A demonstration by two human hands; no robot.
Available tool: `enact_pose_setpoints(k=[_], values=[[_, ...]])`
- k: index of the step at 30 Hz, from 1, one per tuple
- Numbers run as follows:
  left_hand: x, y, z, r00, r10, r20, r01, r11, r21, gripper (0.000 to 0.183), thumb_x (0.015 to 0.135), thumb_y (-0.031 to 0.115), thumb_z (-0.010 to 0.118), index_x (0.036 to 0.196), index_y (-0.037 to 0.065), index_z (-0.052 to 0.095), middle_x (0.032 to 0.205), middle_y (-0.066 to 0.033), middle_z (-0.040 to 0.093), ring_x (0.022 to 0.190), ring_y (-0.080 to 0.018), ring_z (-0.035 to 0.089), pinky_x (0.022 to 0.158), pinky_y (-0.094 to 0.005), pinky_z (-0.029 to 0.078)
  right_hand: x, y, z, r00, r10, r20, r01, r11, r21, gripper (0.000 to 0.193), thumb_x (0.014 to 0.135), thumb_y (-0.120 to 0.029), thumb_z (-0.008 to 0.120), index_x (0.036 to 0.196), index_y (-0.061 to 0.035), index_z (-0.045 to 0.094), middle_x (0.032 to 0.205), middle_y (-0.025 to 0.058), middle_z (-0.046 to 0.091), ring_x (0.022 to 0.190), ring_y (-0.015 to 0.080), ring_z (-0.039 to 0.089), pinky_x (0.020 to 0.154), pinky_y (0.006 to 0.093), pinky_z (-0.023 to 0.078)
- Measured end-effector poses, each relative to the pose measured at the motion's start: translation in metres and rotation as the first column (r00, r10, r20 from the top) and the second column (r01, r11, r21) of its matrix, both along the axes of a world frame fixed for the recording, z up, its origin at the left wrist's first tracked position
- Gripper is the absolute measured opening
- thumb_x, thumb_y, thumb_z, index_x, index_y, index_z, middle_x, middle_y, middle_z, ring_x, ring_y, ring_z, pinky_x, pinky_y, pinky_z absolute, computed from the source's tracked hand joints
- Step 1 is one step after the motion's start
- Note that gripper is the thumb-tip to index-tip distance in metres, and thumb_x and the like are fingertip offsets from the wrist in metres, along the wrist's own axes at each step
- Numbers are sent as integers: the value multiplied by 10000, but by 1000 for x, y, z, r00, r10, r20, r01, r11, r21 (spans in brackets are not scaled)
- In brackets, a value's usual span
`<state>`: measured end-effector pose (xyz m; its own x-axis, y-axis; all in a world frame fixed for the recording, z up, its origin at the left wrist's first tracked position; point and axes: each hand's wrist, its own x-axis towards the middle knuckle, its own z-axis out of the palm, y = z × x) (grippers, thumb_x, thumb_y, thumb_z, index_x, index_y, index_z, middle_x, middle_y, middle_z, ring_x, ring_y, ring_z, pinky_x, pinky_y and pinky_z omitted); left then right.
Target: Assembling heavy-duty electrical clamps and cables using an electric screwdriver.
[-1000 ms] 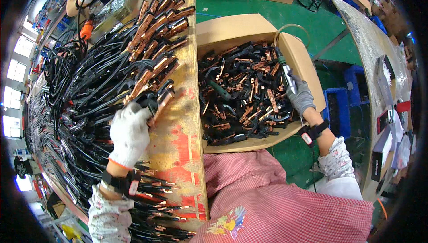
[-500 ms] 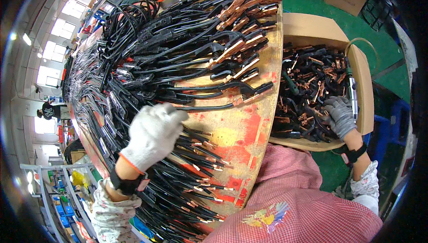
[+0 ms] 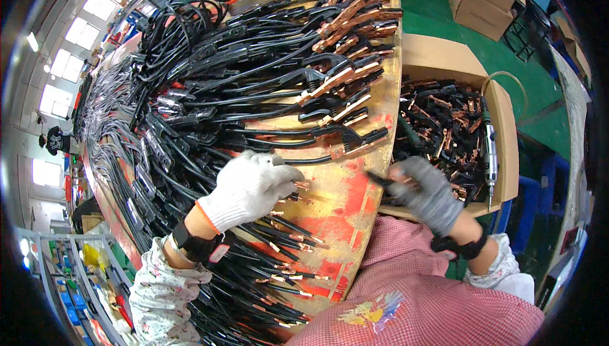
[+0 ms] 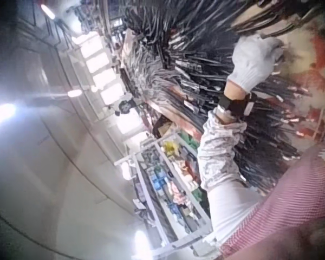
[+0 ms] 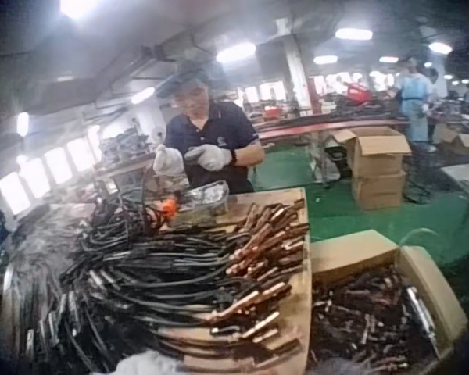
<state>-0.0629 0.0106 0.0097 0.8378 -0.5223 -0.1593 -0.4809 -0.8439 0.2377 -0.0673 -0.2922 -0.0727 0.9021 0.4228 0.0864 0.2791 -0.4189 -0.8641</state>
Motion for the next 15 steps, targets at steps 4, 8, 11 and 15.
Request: enact_pose_setpoints(k=[4,8,11,15], values=[[-9,-3,11,961,173,-215,-204,970,-133,176,842,220,561,960,128,654,771,-117,642,725,-313,618,655,-401,488,-2,62,14,982,186,32,-178,970,-165,272,795,-259,623,1005,-86,605,907,136,572,802,311,590,698,397,493],[-20,-1,-7,991,83,-104,-102,976,-193,195,846,232,565,986,112,627,763,-121,638,717,-306,621,627,-402,489,0,86,5,972,200,120,-176,966,-187,247,797,-260,618,977,-92,618,910,115,584,782,295,604,663,397,496],[-20,-4,-5,971,122,-205,-147,983,-109,233,823,211,580,1040,128,594,859,-118,635,748,-314,615,643,-406,490,2,88,5,964,217,156,-181,960,-216,276,797,-272,619,1002,-88,611,912,114,594,785,295,608,670,392,499],[-15,12,0,988,117,-100,-123,991,-57,254,759,198,631,1006,144,616,890,-72,644,833,-293,608,752,-390,471,10,70,25,965,199,-173,-236,944,-230,565,774,-463,636,1192,-96,539,984,151,609,861,286,625,709,376,503]])
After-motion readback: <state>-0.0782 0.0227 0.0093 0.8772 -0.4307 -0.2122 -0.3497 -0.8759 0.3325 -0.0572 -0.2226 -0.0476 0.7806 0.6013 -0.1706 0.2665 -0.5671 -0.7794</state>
